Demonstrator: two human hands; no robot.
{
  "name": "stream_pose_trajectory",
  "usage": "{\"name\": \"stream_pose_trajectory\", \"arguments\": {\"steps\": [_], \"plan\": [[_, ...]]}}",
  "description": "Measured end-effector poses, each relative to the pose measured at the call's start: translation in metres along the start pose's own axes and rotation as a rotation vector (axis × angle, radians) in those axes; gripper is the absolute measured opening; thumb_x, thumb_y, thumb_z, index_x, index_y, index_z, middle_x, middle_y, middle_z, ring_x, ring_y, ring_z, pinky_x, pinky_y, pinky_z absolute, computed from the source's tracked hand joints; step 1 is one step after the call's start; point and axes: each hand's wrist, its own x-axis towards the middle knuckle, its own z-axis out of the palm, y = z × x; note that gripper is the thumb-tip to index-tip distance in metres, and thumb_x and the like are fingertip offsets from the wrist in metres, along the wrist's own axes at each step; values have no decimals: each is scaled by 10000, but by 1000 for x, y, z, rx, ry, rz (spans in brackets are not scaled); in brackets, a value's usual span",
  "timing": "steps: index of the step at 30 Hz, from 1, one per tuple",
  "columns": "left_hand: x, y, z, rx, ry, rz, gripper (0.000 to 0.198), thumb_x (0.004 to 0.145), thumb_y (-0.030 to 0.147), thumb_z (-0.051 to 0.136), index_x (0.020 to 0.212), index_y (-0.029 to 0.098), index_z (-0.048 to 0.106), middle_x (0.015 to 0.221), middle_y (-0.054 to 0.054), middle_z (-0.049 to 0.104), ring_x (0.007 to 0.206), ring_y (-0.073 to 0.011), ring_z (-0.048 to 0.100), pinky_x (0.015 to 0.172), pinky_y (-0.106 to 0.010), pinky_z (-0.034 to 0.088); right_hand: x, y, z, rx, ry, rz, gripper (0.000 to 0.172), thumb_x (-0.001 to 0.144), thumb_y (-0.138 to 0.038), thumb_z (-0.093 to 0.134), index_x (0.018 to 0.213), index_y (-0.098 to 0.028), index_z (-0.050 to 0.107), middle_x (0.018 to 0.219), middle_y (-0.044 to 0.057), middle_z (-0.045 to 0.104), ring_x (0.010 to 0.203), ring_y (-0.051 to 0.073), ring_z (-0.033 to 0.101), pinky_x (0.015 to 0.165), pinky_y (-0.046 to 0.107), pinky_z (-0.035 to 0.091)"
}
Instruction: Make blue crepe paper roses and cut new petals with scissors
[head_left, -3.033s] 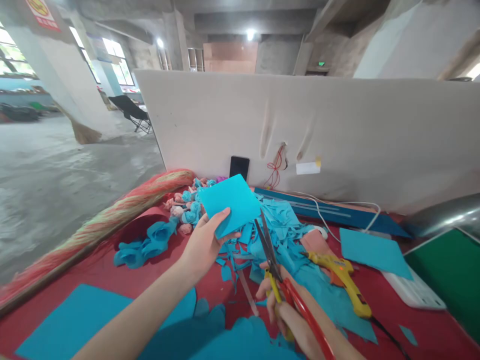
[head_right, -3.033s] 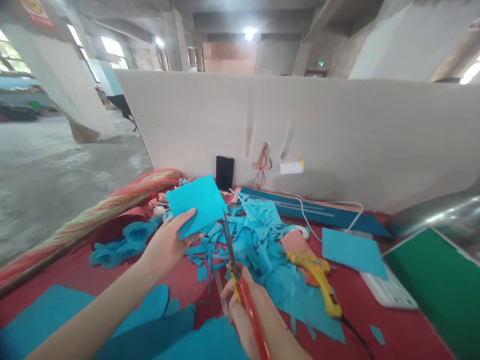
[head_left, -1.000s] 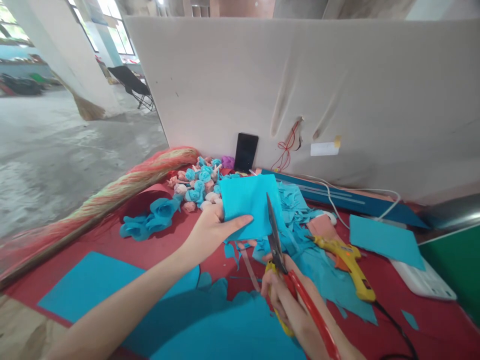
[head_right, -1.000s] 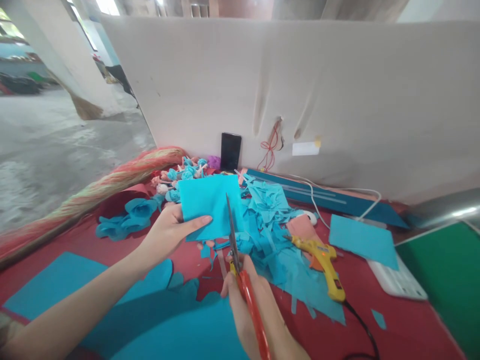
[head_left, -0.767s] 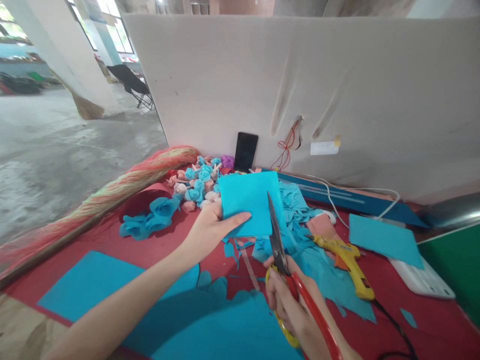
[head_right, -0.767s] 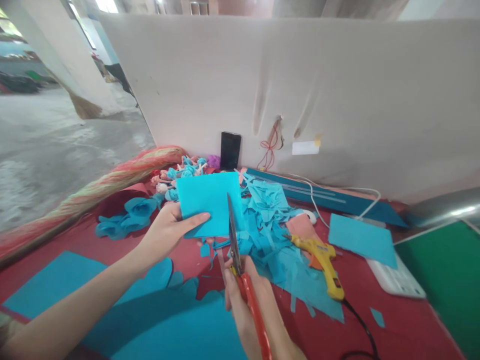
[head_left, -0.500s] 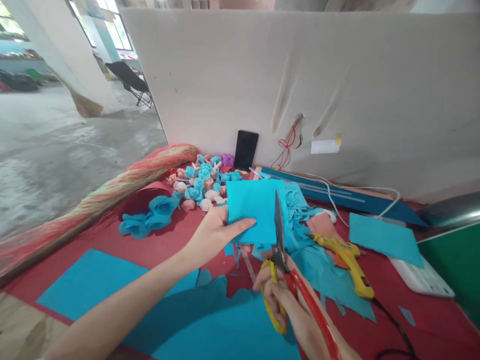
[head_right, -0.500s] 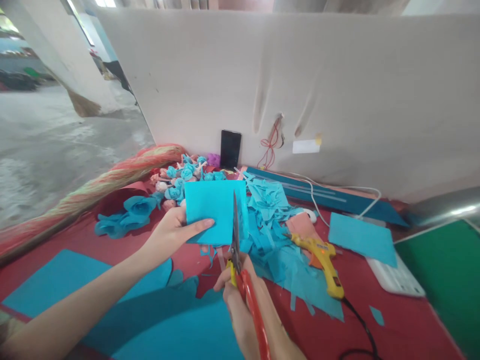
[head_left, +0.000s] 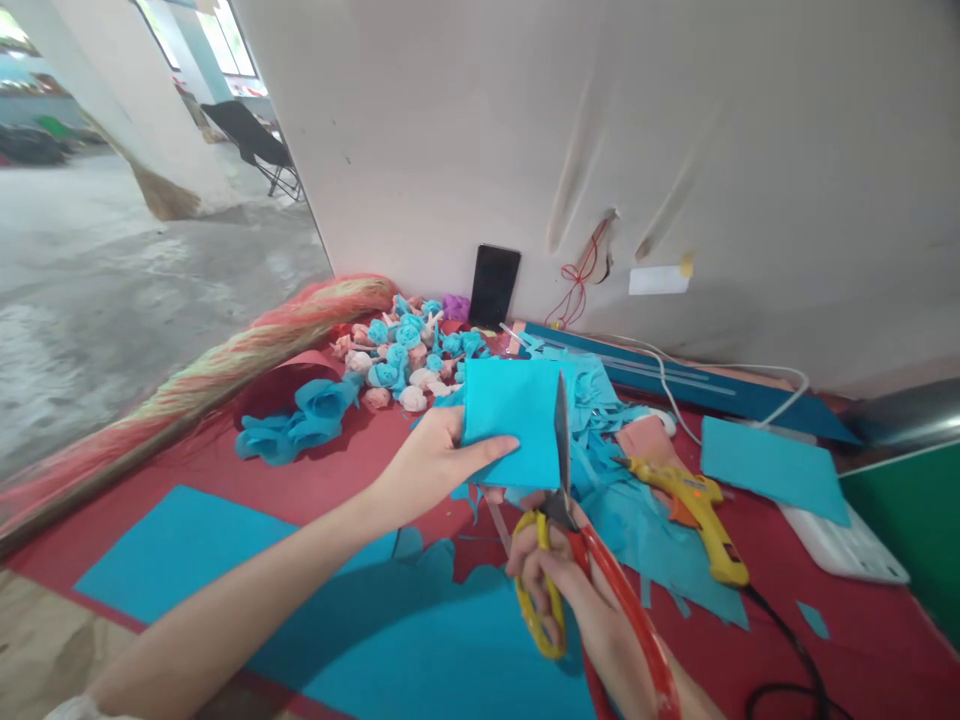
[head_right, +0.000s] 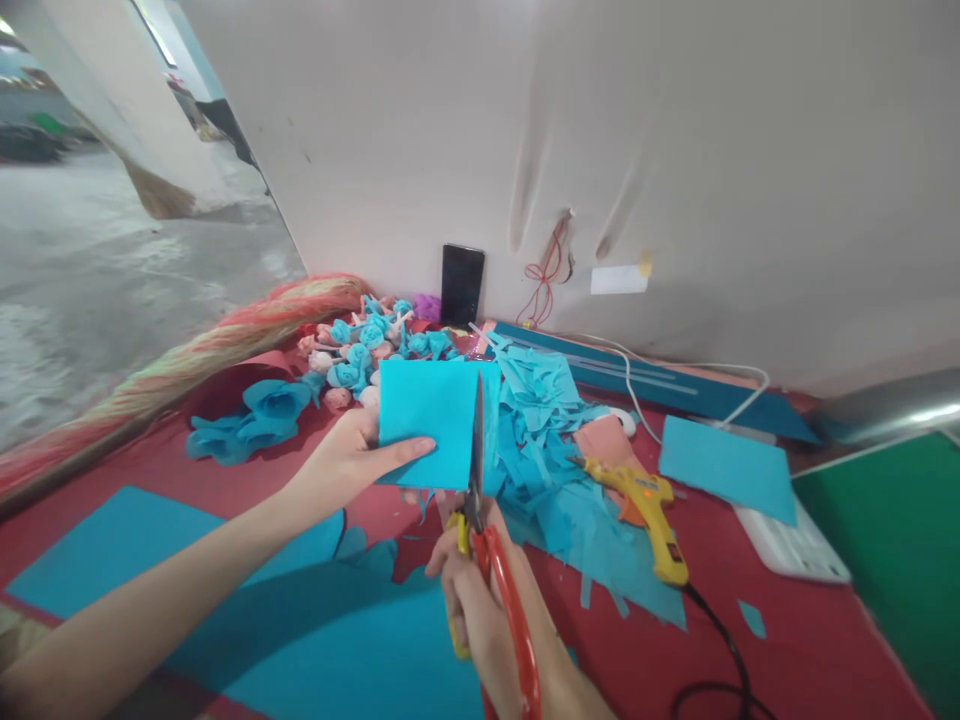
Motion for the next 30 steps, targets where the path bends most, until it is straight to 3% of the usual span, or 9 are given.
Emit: {"name": "stream_pose_trajectory", "arguments": {"steps": [4, 7, 11, 20, 30], "plan": [[-2, -2, 0, 51, 14, -17, 234, 680, 374, 647, 687, 141, 630, 598, -21, 663, 554, -185, 623, 500, -250, 510, 1, 1, -2, 12, -51, 0, 414, 806, -573, 408, 696, -179, 473, 446, -59, 398, 323, 73, 364, 332, 201, 334], [-2, -2, 0, 76, 5, -33, 236, 677, 371, 647, 678, 135, 641, 586, -20, 659, 553, -189, 621, 498, -251, 507, -4, -7, 1, -2, 20, 9, 384, 839, -527, 403, 666, -188, 455, 423, -60, 384, 331, 77, 376, 347, 199, 341], [-2, -5, 1, 96, -14, -54, 244, 679, 375, 645, 688, 131, 637, 618, -30, 671, 569, -192, 628, 517, -256, 512, -7, -12, 6, 2, 130, 21, 384, 840, -506, 428, 622, -191, 405, 416, -82, 320, 315, 47, 291, 315, 174, 245], [2, -8, -1, 76, -111, -114, 234, 702, 378, 633, 691, 147, 596, 618, -26, 679, 524, -179, 639, 522, -262, 521, 5, 7, 1, 72, 48, 28, 398, 818, -519, 411, 603, -186, 453, 353, -75, 349, 283, 71, 321, 314, 198, 290], [7, -14, -3, 39, -98, -129, 265, 679, 403, 657, 714, 145, 613, 618, -28, 675, 496, -166, 624, 510, -260, 525, 3, -9, 2, 76, 183, 40, 461, 815, -504, 461, 484, -188, 409, 310, -71, 339, 242, 42, 287, 284, 179, 226]]}}
